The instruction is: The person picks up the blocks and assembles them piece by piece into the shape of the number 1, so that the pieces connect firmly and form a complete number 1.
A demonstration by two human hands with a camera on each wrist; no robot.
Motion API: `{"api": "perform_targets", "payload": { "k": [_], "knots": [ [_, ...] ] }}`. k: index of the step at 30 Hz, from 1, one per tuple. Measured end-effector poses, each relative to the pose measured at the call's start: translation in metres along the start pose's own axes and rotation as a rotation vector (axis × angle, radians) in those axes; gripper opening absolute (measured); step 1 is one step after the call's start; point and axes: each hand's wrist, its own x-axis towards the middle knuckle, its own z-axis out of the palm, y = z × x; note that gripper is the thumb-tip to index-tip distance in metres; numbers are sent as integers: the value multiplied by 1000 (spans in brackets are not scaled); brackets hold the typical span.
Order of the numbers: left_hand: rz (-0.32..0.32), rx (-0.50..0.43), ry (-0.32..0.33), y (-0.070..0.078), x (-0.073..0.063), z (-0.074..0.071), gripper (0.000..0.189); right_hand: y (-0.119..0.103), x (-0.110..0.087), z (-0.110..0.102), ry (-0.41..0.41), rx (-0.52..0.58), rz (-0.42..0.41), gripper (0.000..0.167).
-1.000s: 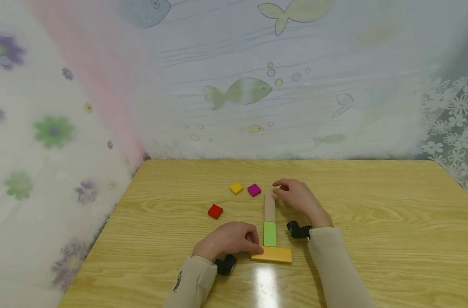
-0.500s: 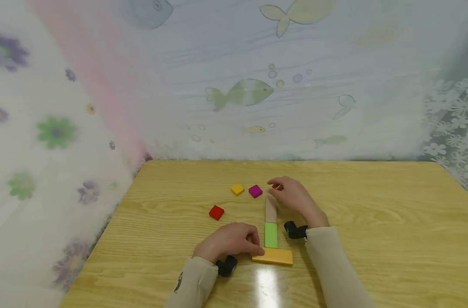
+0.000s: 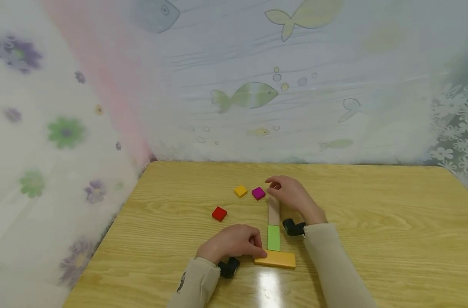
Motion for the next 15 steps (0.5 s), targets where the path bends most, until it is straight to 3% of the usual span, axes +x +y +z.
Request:
{"api": "perform_targets", "payload": {
  "k": [15],
  "knots": [
    [29,-24,14,-3,-1,1,17,-10,7,9,-29,-5,26,36]
  ]
}}
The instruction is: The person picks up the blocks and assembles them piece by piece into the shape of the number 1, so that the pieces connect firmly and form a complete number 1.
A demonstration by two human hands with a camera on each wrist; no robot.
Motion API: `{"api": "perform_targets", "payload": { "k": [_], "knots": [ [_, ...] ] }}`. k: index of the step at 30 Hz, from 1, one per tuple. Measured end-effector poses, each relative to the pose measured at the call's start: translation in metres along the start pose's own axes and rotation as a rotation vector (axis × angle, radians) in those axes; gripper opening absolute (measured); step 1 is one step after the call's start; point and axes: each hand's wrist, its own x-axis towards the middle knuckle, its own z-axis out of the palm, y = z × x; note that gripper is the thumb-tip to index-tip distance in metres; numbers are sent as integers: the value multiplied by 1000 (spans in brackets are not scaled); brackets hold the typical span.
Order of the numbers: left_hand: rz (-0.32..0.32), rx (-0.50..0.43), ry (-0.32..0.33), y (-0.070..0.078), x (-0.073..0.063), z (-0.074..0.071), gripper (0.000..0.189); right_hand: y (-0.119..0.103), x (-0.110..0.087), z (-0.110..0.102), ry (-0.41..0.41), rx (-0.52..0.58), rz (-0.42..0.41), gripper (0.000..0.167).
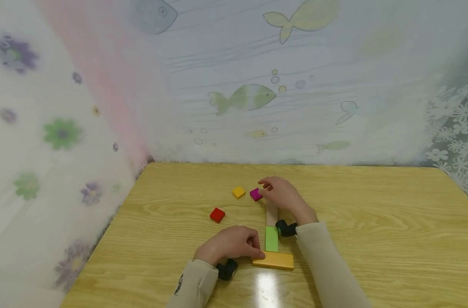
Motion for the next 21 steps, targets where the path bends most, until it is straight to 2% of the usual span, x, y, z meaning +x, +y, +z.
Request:
{"api": "perform_targets", "payload": {
  "k": [5,10,21],
  "knots": [
    [2,0,-5,1,1,1,17,2,0,5,-32,-53,-9,39],
    [-5,1,-4,3,0,1,17,1,-2,7,-91,-144,-61,41],
    [-17,-1,2,4,-1,1,18,-7,-4,9,-137,-211,-42,37]
  ]
}}
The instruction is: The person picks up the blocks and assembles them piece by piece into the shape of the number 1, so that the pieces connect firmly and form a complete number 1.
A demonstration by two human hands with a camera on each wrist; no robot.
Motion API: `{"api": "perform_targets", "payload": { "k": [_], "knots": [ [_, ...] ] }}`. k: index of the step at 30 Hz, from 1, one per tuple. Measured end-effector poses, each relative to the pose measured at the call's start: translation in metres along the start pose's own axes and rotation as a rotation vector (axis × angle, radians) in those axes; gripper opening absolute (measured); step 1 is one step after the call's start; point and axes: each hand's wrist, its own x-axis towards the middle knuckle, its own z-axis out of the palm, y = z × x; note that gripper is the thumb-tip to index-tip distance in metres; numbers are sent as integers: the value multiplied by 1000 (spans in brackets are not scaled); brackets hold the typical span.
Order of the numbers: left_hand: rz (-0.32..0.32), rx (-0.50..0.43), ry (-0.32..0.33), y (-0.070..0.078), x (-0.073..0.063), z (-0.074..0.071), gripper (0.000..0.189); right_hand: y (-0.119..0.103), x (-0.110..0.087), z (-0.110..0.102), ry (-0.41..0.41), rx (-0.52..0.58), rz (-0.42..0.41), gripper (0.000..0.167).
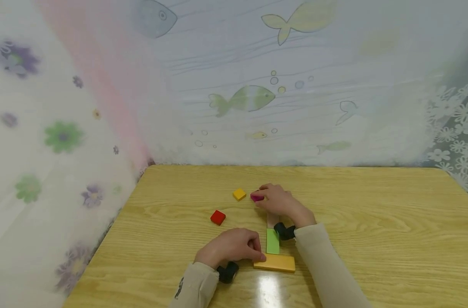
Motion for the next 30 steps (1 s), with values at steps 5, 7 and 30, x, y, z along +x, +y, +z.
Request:
{"api": "perform_targets", "payload": {
  "k": [5,7,30],
  "knots": [
    [7,-1,0,-1,0,0,17,-2,0,1,-15,-7,-23,35],
    [3,3,0,-1,0,0,17,-2,1,1,-17,-15,-21,36],
    [-5,25,4,-1,0,-2,19,11,2,-3,-61,40,-13,45]
  ]
}}
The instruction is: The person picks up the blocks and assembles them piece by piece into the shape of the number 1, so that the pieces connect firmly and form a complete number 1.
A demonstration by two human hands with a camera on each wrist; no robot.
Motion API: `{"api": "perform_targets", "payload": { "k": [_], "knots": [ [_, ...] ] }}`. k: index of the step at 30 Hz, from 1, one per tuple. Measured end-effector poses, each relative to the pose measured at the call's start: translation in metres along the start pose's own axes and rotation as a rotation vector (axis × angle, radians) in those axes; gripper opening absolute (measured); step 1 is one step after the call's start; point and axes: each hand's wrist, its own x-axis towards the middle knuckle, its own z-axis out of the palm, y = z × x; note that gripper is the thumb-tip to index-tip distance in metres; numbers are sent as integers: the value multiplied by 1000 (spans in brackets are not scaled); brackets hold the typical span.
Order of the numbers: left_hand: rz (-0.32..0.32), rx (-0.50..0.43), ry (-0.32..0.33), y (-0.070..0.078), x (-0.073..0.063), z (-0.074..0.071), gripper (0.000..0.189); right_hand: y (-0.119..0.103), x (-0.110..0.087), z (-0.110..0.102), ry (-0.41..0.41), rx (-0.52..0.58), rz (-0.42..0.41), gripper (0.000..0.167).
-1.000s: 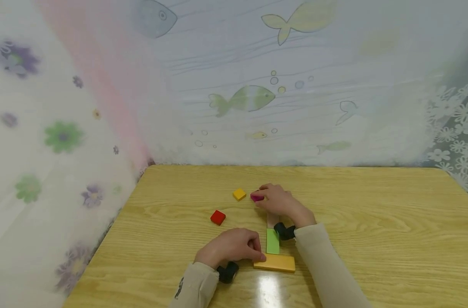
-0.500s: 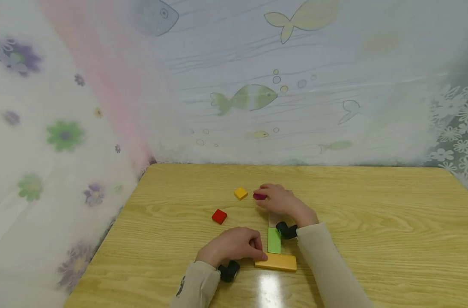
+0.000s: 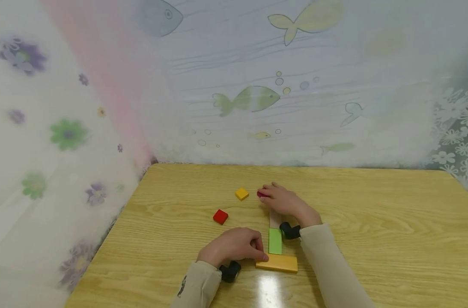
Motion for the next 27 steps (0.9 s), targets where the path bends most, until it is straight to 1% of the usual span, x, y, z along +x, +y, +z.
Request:
{"api": "perform_targets", "payload": {
  "k": [5,9,19,27],
  "knots": [
    [4,17,1,1,1,0,19,6,-1,-1,21,22,17,44],
    [1,12,1,1,1,0,18,9,-2,-3,28,45,12,43],
    [1,9,3,0,1,0,18,16,0,-2,53,-1,-19,42],
    [-14,12,5,1,1,1,19,23,-2,-3,88,42,-5,43]
  ]
}}
